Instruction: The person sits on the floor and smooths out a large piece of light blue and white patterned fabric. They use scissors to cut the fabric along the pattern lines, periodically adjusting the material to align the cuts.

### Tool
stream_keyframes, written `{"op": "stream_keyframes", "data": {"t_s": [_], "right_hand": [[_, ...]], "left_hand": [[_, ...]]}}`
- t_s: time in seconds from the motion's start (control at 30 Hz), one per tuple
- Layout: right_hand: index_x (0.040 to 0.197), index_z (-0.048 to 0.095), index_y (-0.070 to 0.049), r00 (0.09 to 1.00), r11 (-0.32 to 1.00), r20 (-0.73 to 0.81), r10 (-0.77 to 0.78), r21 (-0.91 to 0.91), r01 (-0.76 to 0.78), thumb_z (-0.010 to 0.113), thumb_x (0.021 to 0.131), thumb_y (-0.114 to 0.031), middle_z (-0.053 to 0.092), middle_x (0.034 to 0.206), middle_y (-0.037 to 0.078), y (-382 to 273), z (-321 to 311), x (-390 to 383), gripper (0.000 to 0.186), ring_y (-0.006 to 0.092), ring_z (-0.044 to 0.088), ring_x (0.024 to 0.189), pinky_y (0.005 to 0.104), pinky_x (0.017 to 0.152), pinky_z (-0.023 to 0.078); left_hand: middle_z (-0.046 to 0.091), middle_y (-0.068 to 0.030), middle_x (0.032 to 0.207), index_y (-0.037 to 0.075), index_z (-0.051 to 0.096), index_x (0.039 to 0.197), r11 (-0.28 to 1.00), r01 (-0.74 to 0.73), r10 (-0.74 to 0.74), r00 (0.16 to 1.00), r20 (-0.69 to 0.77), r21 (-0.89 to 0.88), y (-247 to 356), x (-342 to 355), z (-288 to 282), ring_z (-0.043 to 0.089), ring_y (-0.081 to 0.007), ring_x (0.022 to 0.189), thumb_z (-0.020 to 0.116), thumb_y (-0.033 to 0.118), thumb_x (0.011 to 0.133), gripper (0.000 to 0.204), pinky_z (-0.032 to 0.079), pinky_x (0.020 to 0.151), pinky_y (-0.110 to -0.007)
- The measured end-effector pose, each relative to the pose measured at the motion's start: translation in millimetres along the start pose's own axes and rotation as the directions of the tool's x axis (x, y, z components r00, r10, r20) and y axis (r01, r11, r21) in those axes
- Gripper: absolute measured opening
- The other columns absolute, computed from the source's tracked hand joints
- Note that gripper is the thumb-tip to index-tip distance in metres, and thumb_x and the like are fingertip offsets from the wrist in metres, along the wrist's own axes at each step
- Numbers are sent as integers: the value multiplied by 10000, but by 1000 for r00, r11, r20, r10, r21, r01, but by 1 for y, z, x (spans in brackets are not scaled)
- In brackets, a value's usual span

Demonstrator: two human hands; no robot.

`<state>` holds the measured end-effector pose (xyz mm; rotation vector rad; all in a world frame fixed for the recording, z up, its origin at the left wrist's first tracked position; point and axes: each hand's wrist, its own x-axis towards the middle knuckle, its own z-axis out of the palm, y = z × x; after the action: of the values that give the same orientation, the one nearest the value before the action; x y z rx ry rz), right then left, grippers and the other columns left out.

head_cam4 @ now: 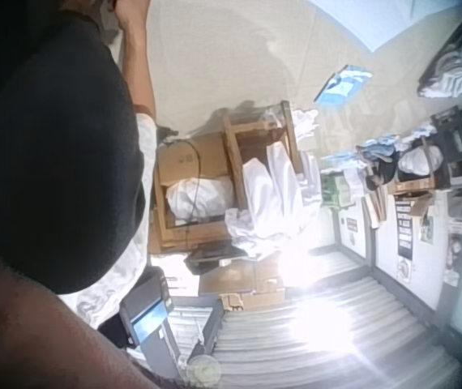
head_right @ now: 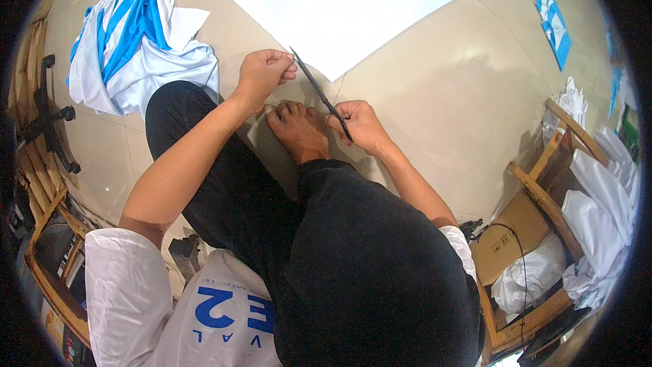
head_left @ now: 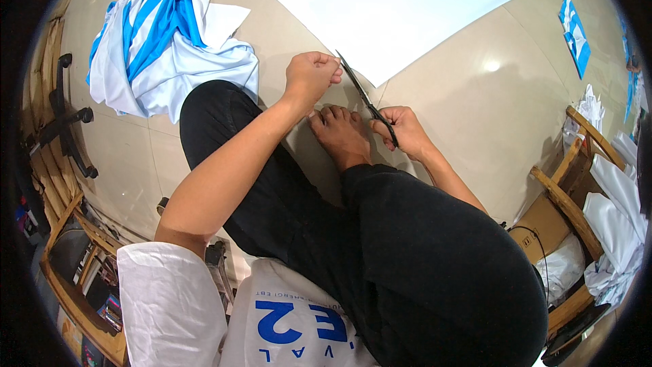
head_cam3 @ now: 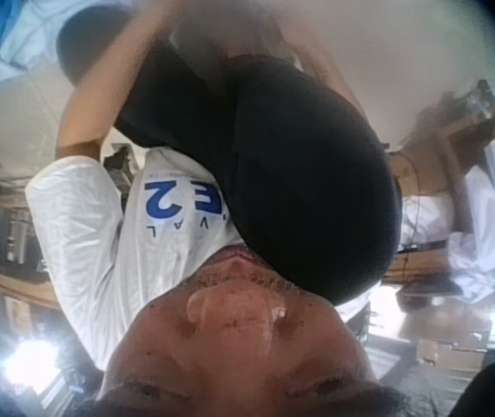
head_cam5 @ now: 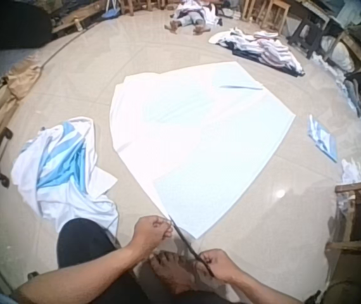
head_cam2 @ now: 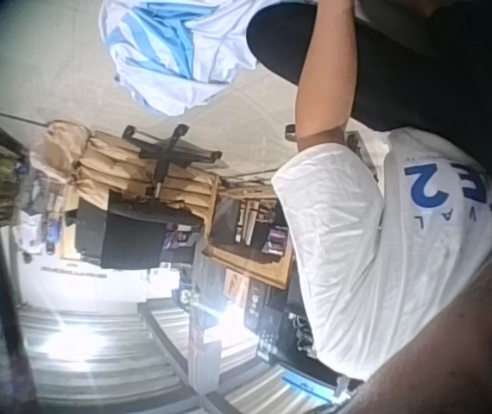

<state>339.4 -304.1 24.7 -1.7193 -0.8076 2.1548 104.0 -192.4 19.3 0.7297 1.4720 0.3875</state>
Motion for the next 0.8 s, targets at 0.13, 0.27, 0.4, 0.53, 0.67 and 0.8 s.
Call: {"op": "stream_keyframes", "data": {"t_s": [0.13,0.27,0.4,0.53,0.67,0.8], "right_hand": [[739,640,-67,1000,1000,-6,-11,-13,11,738,975,-164,559,585,-31,4,0,1,274,51,498,463,239,439,362],[751,654,-63,1000,1000,-16,-12,-20,12,743,977,-169,565,588,-27,2,1,-1,264,53,501,462,238,439,362],[764,666,-56,1000,1000,-6,-16,8,16,743,981,-169,571,591,-24,3,2,-1,256,56,502,462,241,438,360],[770,670,-54,1000,1000,-14,-7,23,7,741,980,-161,571,594,-25,5,3,-1,246,57,502,463,244,437,358],[774,672,-51,1000,1000,-8,-3,24,3,739,981,-156,573,598,-25,3,4,-2,241,58,500,464,245,439,359],[692,616,-64,999,999,-31,-21,49,23,735,941,-141,556,564,-8,2,7,-3,286,83,513,446,256,416,356]], "left_hand": [[767,-70,924,-35,746,1064,1000,-14,13,998,-53,-2,2,-3,2,720,-111,816,678,201,1058,245,566,756,-246],[772,-76,912,-43,755,1038,999,-35,38,995,-95,33,1,-3,3,726,-118,813,680,218,1062,272,571,754,-253],[772,-83,914,-49,753,1026,999,-32,36,994,-106,44,2,-4,3,729,-125,812,682,230,1066,291,571,754,-254],[797,-121,895,-64,767,1035,999,-41,44,984,-172,19,2,-2,5,760,-144,797,693,202,1034,276,595,768,-286],[793,-120,903,-63,762,1019,996,-70,57,975,-213,-52,-3,1,3,751,-140,786,694,203,1038,275,591,750,-280],[785,-113,909,-71,756,1027,996,-33,18,986,-168,-88,2,-1,2,737,-137,769,700,213,1042,290,587,738,-273]]}}
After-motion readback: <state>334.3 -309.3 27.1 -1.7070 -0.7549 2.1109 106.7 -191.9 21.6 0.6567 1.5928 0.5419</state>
